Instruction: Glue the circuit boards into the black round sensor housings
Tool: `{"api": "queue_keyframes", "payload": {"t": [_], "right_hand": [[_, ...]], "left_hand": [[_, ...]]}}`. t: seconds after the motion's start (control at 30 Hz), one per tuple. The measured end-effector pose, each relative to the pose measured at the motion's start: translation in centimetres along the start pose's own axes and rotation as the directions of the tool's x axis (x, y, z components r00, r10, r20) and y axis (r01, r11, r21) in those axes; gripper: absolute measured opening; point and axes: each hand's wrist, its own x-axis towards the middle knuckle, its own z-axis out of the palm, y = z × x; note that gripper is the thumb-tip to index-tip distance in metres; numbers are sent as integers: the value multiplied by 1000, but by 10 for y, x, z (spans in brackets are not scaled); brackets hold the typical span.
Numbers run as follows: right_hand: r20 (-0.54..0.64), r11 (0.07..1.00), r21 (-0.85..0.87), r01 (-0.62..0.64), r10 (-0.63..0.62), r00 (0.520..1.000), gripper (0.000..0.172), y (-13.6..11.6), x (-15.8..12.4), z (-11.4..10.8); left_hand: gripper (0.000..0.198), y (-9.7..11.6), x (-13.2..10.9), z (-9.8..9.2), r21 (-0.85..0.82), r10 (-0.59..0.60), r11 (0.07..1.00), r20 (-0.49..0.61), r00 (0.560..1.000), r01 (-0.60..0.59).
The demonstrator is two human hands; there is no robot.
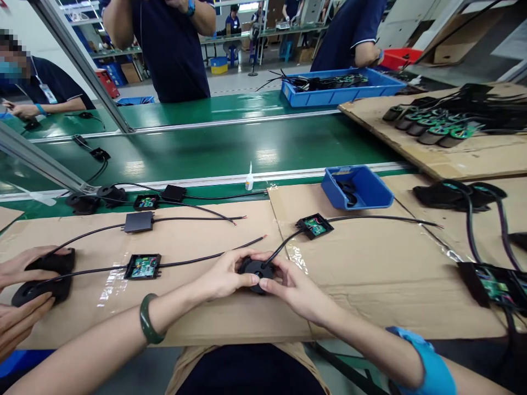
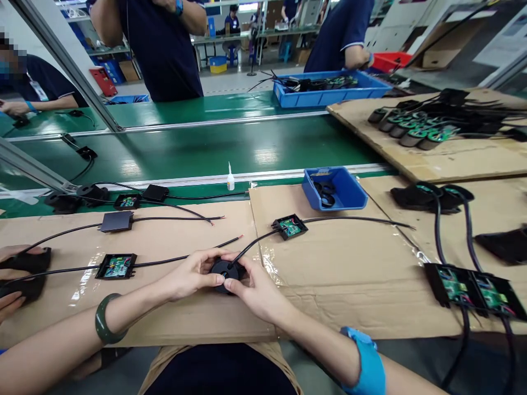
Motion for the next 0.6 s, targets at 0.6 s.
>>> {"api": "queue_keyframes", "payload": {"t": [0.6], "right_hand": [[-34,993,-106,51,-55,998,37,5,-5,6]], "left_hand": [[52,-10,-7,11,32,70,997,-171,983,-66]]}}
